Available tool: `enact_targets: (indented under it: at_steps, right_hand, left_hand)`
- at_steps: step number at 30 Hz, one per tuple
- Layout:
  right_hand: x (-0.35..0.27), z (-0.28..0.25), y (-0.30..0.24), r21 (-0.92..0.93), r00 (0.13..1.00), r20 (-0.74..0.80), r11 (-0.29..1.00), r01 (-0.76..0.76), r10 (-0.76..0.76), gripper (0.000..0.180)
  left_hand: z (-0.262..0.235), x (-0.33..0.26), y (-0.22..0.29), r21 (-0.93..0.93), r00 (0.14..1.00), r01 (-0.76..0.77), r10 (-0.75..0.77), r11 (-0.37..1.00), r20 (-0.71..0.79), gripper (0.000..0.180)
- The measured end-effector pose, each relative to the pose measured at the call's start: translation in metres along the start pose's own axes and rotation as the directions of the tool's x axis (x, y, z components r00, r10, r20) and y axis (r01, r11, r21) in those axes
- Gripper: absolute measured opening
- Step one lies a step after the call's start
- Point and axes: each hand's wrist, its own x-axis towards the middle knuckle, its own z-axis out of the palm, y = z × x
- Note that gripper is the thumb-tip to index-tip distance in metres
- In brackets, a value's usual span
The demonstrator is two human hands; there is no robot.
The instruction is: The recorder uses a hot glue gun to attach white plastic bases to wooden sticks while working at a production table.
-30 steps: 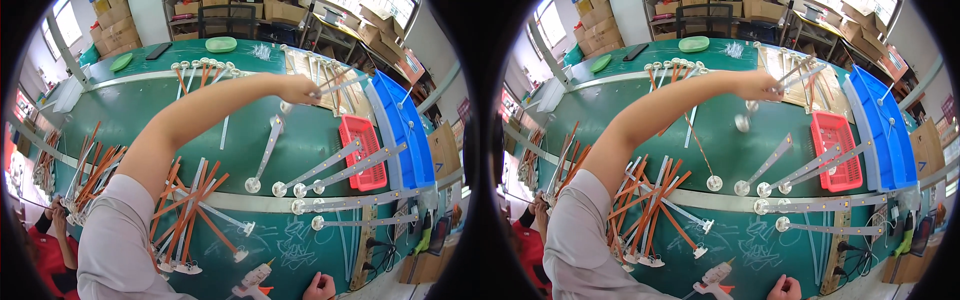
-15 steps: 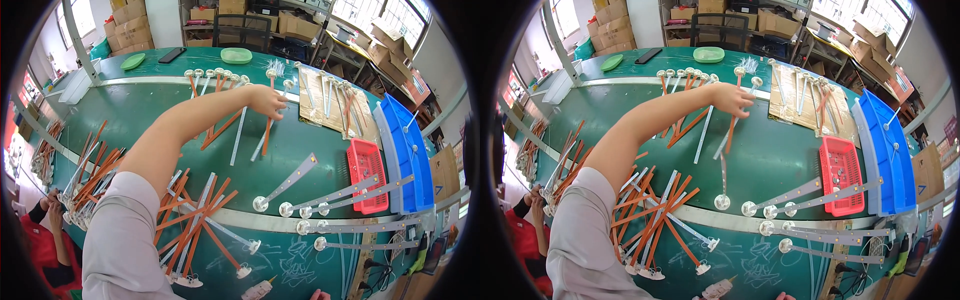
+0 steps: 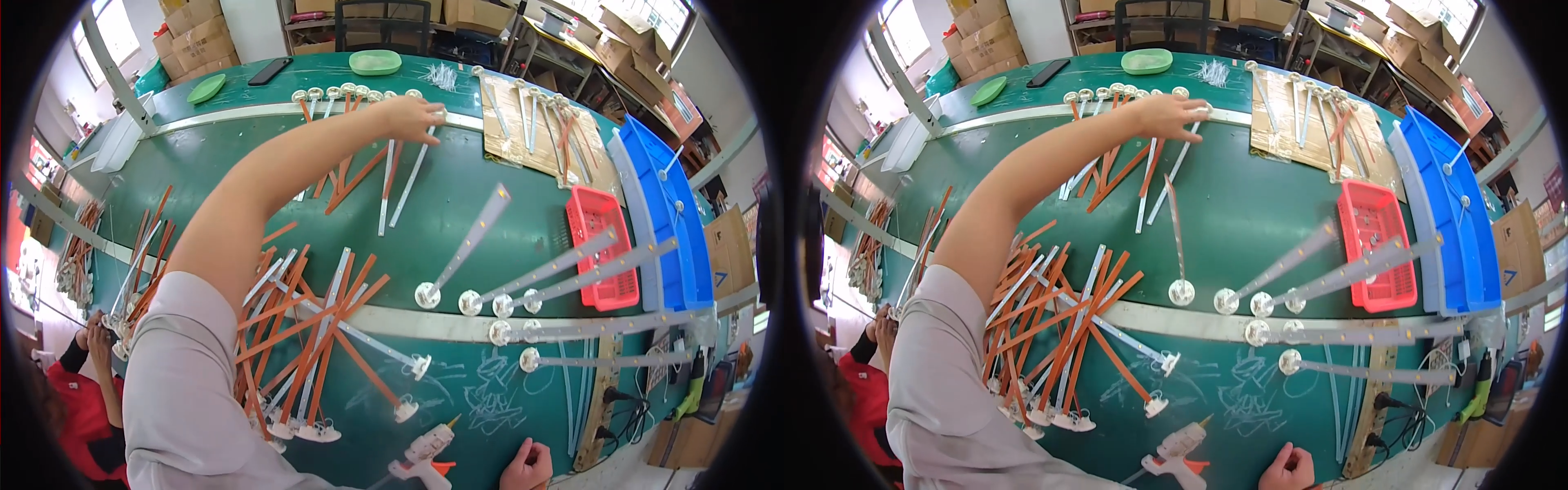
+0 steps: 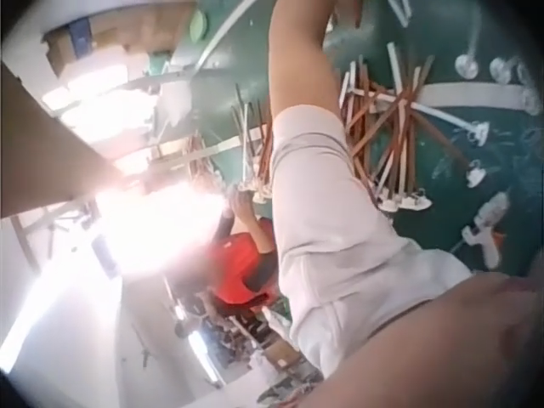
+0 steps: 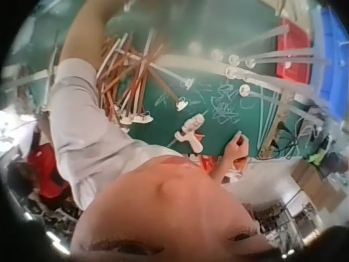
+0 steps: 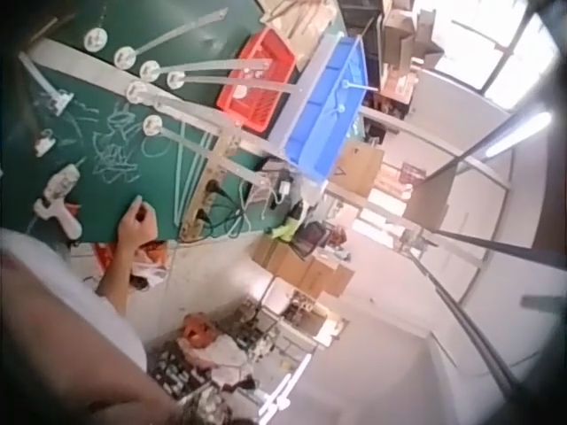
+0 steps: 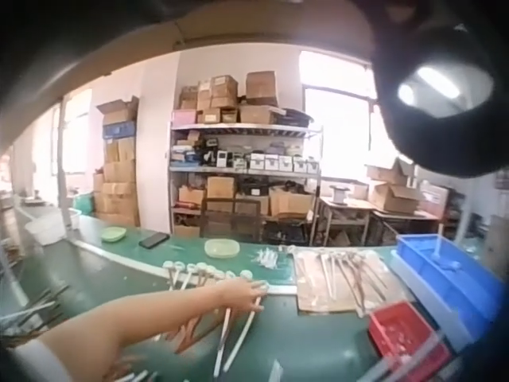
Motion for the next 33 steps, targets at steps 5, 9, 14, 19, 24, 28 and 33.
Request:
enact_targets:
  at_steps: [5, 9, 14, 19, 24, 28, 33]
  right_hand:
    - [-0.014, 0.008, 0.026, 0.119, 0.998, -0.050, 0.992, 0.037, -0.031, 0.021]
    - [-0.012, 0.005, 0.023, 0.202, 1.000, -0.004, 0.979, -0.017, 0.018, 0.022]
    - [-0.012, 0.000, 0.022, 0.252, 0.999, -0.029, 0.967, 0.034, -0.028, 0.021]
    - [-0.015, 0.000, 0.026, 0.290, 0.999, -0.047, 0.957, 0.031, -0.018, 0.020]
    - [-0.015, -0.001, 0.028, 0.277, 1.000, -0.018, 0.961, 0.006, -0.001, 0.020]
    - [-0.018, 0.002, 0.032, 0.284, 0.999, -0.038, 0.959, -0.006, 0.018, 0.020]
    - [-0.018, 0.002, 0.031, 0.293, 0.999, -0.029, 0.956, -0.011, 0.020, 0.019]
  left_hand:
    - [-0.068, -0.033, 0.035, -0.193, 0.954, 0.289, -0.266, 0.938, 0.138, 0.043]
    - [-0.093, -0.058, 0.130, -0.993, 0.703, -0.048, -0.710, -0.107, 0.043, 0.072]
    - [-0.163, -0.012, 0.205, -1.000, 0.734, -0.005, -0.679, 0.002, -0.005, 0.114]
    - [-0.181, 0.035, 0.217, -0.984, 0.724, -0.104, -0.689, -0.145, 0.024, 0.111]
    - [-0.205, 0.064, 0.217, -0.949, 0.768, -0.035, -0.617, -0.312, 0.175, 0.048]
    - [-0.193, 0.060, 0.201, -0.958, 0.869, 0.105, -0.444, -0.267, 0.219, 0.022]
    - [-0.204, 0.005, 0.152, -0.959, 0.906, 0.271, -0.314, -0.082, 0.283, 0.029]
